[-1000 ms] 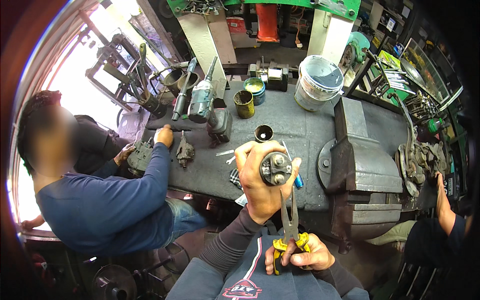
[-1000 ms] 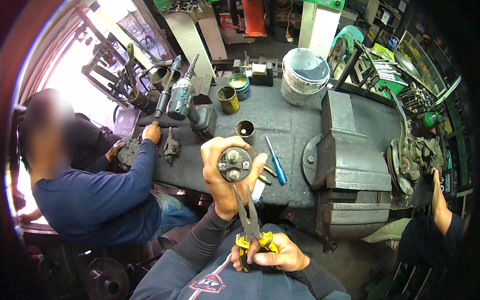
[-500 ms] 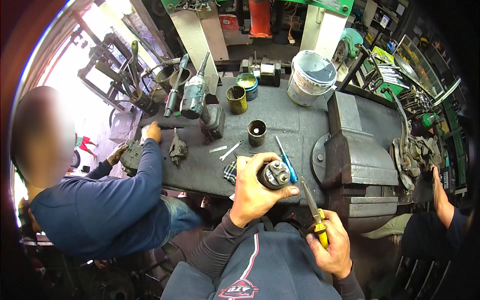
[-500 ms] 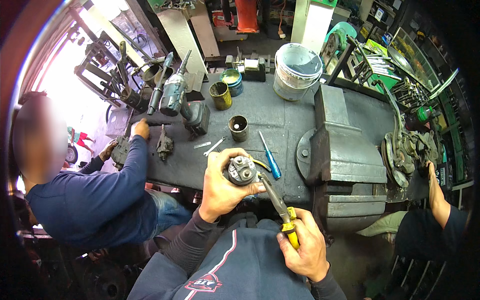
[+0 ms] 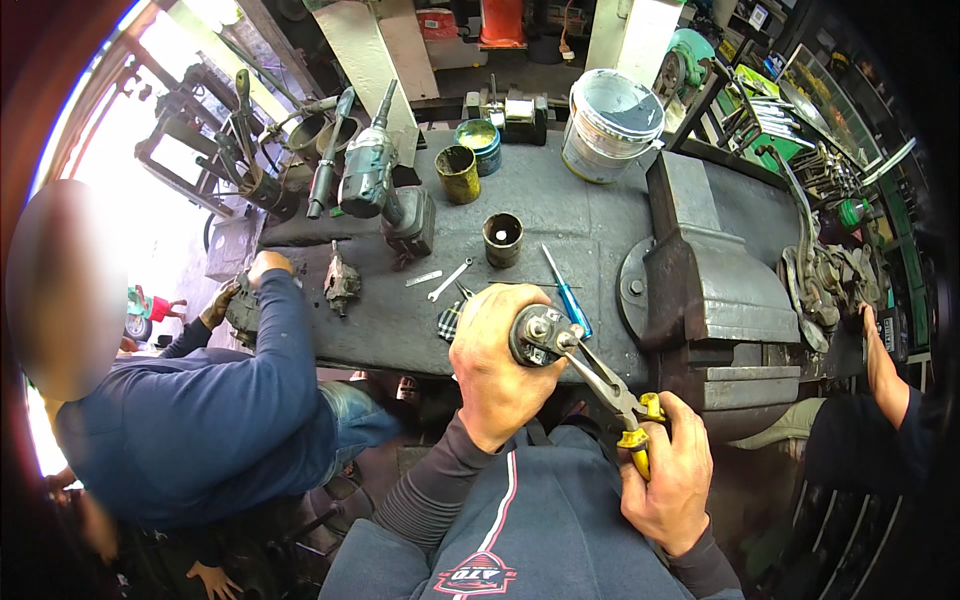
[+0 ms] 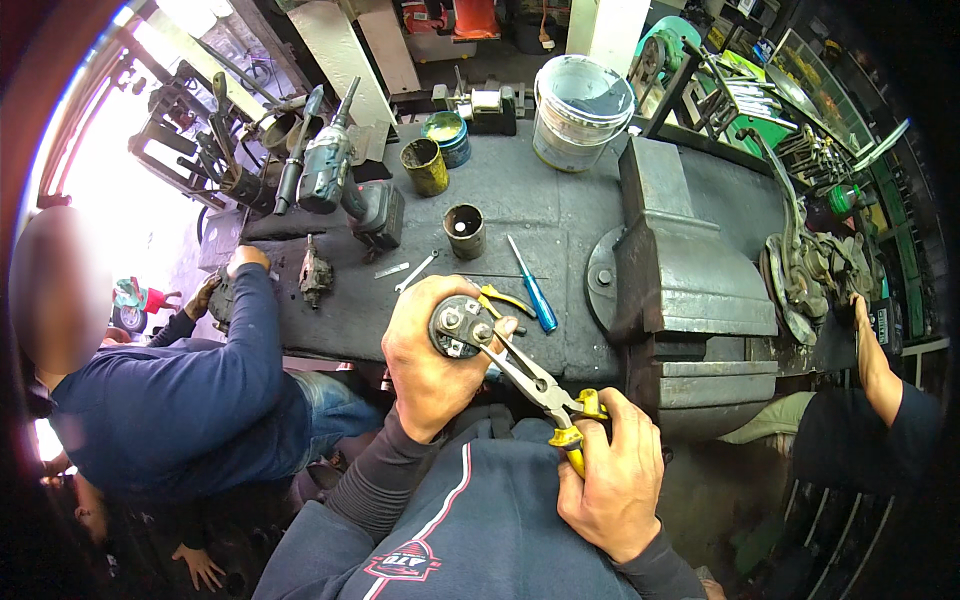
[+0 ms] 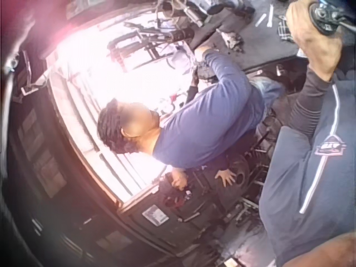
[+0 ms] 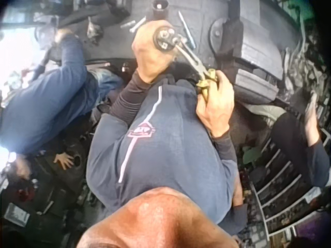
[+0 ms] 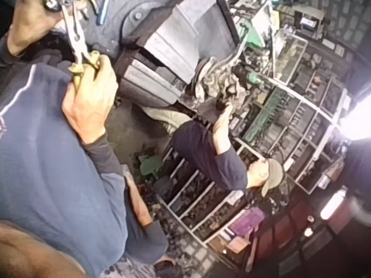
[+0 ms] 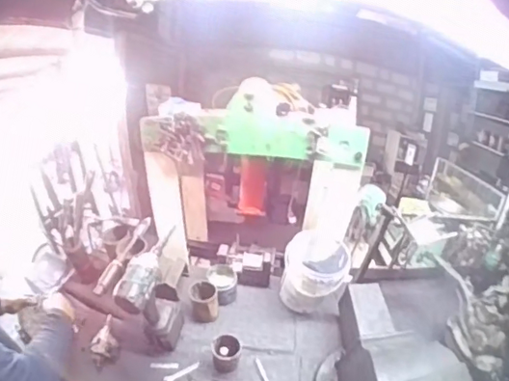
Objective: The person uses pliers to manipulate a small metal component held in their left hand. They repeatedly squeeze and adjust the part while standing at a workbench in a workshop.
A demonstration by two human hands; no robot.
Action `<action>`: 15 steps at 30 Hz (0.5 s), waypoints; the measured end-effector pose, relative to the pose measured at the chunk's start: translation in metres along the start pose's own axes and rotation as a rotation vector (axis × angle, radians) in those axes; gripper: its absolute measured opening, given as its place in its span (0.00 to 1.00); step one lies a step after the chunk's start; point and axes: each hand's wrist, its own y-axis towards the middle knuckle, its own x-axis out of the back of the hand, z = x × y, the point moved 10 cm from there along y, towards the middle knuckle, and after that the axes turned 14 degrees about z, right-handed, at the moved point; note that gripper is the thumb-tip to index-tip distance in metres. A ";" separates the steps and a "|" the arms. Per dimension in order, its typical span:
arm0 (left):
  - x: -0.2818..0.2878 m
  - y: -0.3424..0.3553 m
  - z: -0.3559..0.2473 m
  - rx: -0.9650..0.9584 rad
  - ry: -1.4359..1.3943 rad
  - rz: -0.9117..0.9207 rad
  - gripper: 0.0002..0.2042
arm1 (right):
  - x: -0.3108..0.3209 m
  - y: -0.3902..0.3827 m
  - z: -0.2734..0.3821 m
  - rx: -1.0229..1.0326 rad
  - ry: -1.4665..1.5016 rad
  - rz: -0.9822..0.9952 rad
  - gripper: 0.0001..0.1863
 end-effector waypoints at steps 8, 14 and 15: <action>0.009 -0.001 -0.016 -0.089 0.237 -0.072 0.23 | -0.010 0.000 0.008 -0.055 -0.092 -0.019 0.27; 0.007 -0.003 -0.010 -0.087 0.252 -0.060 0.23 | -0.015 0.003 0.009 -0.063 -0.147 -0.018 0.25; 0.007 -0.004 -0.011 -0.098 0.245 -0.069 0.23 | -0.016 0.003 0.009 -0.065 -0.153 -0.022 0.25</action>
